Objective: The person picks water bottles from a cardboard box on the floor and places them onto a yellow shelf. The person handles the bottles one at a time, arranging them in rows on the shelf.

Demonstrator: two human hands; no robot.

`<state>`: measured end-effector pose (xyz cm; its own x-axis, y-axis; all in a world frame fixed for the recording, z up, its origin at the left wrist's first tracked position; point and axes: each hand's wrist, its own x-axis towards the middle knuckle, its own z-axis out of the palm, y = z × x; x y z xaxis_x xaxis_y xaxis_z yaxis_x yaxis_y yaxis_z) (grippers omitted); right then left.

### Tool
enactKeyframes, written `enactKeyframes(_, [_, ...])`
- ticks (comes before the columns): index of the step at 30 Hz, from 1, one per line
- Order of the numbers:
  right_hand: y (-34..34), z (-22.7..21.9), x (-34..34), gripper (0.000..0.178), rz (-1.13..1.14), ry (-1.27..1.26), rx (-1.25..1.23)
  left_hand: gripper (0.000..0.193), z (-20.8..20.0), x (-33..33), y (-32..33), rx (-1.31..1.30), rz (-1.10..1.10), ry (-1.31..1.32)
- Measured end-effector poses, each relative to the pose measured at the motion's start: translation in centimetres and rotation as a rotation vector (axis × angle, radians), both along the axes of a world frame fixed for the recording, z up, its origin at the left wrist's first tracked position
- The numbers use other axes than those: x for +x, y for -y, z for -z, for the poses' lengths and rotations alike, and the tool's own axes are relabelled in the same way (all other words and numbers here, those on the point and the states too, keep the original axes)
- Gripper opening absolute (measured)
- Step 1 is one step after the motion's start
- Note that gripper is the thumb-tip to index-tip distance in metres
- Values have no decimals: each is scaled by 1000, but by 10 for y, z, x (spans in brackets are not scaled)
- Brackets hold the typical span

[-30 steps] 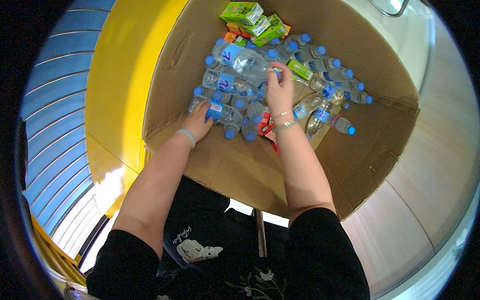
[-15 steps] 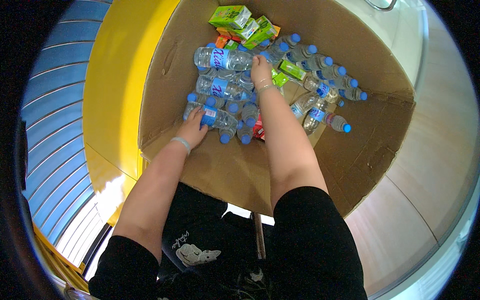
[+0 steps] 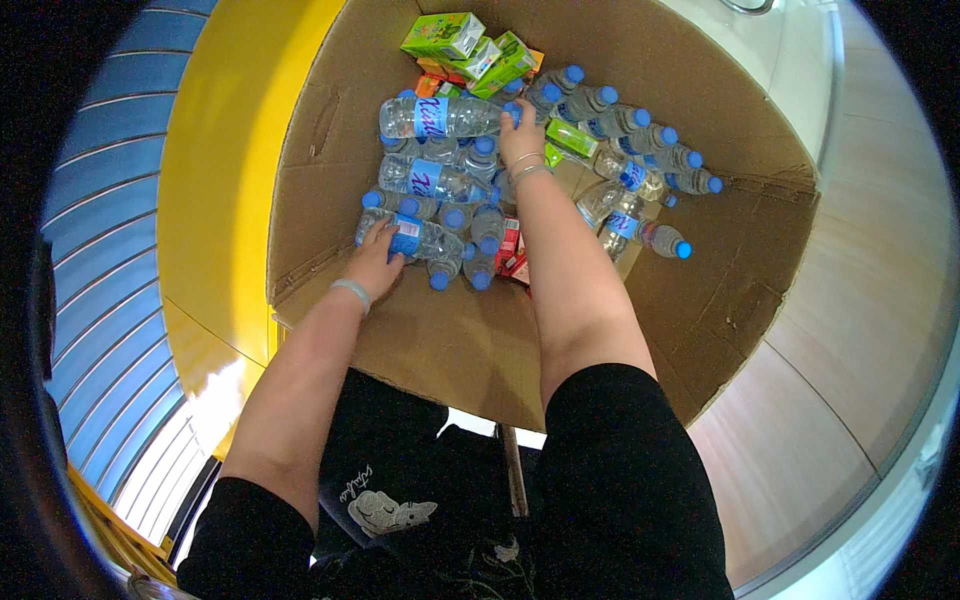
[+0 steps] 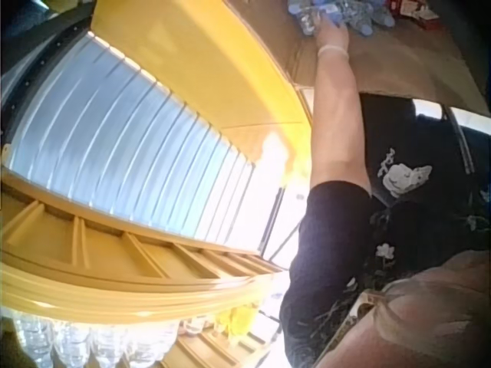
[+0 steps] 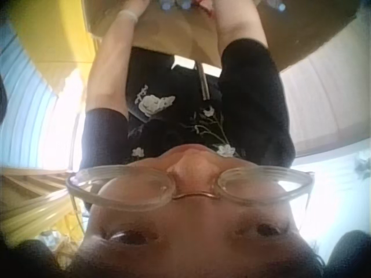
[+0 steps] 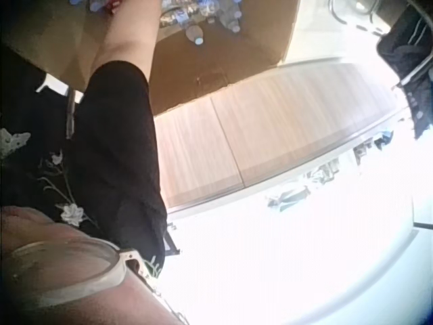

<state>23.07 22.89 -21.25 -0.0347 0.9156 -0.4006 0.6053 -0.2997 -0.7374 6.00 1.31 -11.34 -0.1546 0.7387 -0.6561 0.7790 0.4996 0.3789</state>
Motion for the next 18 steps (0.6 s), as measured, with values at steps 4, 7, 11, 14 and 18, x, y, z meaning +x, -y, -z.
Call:
enactKeyframes(4, [-5,10,16,40,-47,-39,18,48,5,-1,2,34,15,-8])
enactKeyframes(7, [-6,12,20,39,-52,-52,-13,48,-1,0,0,28,14,-10])
enactKeyframes(11, [-5,15,26,37,-56,-74,-49,48,-5,0,-3,28,20,-6])
enactKeyframes(14, [3,5,23,39,-52,-85,-29,47,-7,1,-3,47,2,0])
enactKeyframes(18, [11,1,18,50,-137,-72,-24,46,-2,0,-2,54,1,2])
